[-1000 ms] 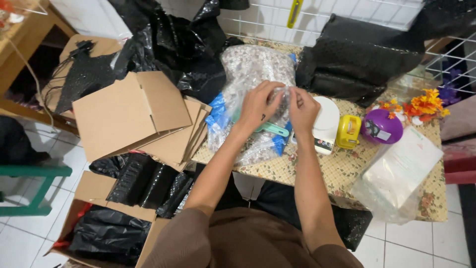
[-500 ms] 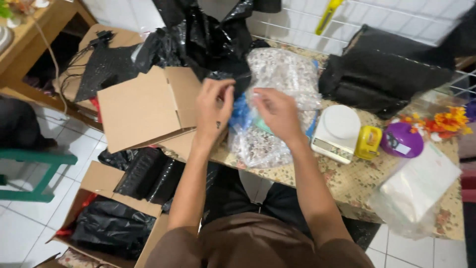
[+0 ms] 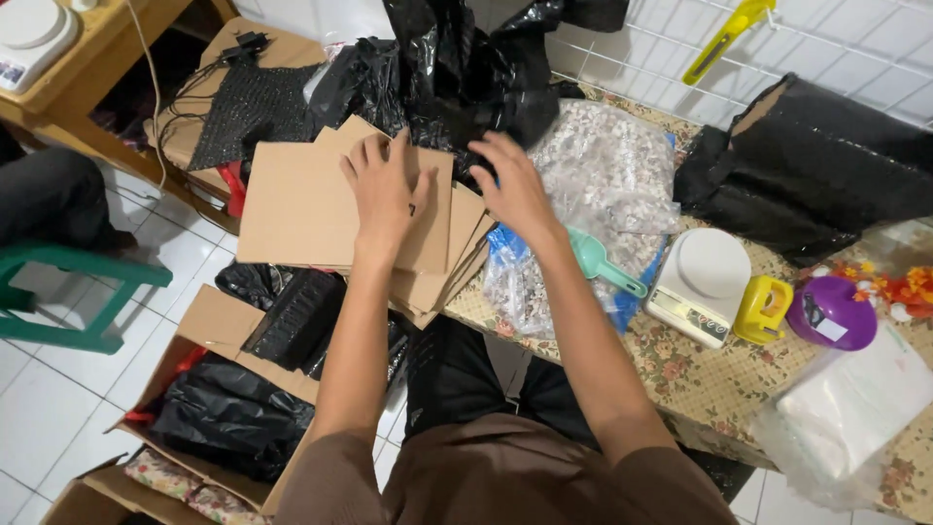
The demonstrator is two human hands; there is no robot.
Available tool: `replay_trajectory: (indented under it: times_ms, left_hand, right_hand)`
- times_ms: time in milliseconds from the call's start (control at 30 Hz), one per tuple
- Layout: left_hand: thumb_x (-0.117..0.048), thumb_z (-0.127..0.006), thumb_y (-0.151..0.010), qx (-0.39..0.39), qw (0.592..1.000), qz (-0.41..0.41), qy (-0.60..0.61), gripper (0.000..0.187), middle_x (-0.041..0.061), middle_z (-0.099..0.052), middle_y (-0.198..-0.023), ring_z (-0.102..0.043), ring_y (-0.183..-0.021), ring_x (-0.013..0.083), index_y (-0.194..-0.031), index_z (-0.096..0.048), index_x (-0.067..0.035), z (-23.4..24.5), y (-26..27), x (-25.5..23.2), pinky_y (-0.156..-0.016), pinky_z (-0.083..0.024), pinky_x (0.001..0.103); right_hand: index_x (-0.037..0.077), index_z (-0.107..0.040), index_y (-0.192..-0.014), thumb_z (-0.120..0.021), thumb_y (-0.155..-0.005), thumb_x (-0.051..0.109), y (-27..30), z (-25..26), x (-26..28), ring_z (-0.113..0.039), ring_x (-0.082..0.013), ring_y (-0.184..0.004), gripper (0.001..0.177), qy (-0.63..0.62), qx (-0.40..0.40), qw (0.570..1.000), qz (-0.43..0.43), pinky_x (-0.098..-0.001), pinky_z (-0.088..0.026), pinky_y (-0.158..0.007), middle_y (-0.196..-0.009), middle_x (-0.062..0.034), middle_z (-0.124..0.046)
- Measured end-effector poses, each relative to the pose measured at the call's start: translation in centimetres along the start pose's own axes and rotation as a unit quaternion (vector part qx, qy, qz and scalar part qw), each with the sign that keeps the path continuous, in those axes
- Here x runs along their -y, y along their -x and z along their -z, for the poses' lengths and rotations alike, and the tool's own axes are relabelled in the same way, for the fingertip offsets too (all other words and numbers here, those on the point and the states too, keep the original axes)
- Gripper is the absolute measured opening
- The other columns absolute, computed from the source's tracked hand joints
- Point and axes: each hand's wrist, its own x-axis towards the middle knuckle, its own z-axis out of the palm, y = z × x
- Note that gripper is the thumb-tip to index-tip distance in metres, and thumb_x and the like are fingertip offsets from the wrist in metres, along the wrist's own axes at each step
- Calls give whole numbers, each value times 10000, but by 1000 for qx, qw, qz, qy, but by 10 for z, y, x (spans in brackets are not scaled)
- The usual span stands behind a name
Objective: The person places a small bag of white items into a black plastic bag, adds several small objects and a piece of equipment, and then twists the black bag closed.
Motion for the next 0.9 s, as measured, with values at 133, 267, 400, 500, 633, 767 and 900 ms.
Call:
replay_trajectory:
  times_ms: [133,267,400,500,633,767,900]
  left_hand:
    - [-372,-720,-931,-9,999,-41,34,507,125,-510,-1208,-409,-1271,385,-1368,-625,-132,-4,5,4,-1109,-222,717]
    - [-430,-658,-976,-2,992,-108,59,310,73,-555,-1117,-497,-1179,347,-1121,-722,-164,-23,10,14,-1088,-309,677]
    - [-301,-586,-1007,20,987,-99,128,241,84,-559,-1112,-512,-1171,343,-1147,-722,-160,-4,4,-1,-1120,-280,690]
    - [-187,-560,-977,3,979,-91,183,206,70,-554,-1147,-546,-1171,349,-1137,-691,-175,-11,-1,-10,-1125,-280,691]
    - [5,-406,-946,-46,939,-125,316,126,116,-507,-989,-493,-991,267,-994,-514,-39,18,6,-36,-904,-403,380]
    - [37,-390,-905,-55,933,-120,334,180,133,-454,-1028,-506,-981,269,-1005,-527,-22,17,8,-36,-832,-447,361]
    - [21,-427,-934,-88,930,-97,344,204,122,-495,-1043,-554,-1023,270,-1012,-609,-30,24,8,-42,-896,-469,388]
  right_hand:
    - [54,-651,-1347,-638,-1023,149,-4,-4,-6,-353,-535,-1418,338,13,-17,1000,-13,-599,-318,-1160,-1446,-295,-526]
    - [97,-716,-1165,-690,-996,180,-18,-25,-19,-532,-368,-1184,190,82,-103,991,35,-463,-426,-1018,-1146,-135,-618]
    - [265,-762,-1125,-601,-1019,99,-34,-37,-14,-685,-241,-1119,255,-70,-30,997,29,-388,-527,-977,-1118,19,-760]
    - [169,-749,-1084,-547,-988,-22,-40,-45,-27,-592,-378,-1262,294,-54,-38,996,66,-480,-488,-1057,-1309,-115,-692]
    - [71,-697,-1215,-542,-979,-3,-39,-41,-27,-265,-465,-1474,292,4,26,1000,9,-565,-283,-1198,-1511,-188,-496]
    - [84,-710,-1090,-699,-915,48,-43,-53,-45,-343,-478,-1354,179,106,-16,994,34,-569,-379,-1088,-1328,-178,-599]
    - [114,-714,-847,-662,-918,63,-42,-46,-33,-472,-281,-930,102,115,-141,978,98,-421,-448,-801,-898,-13,-666]
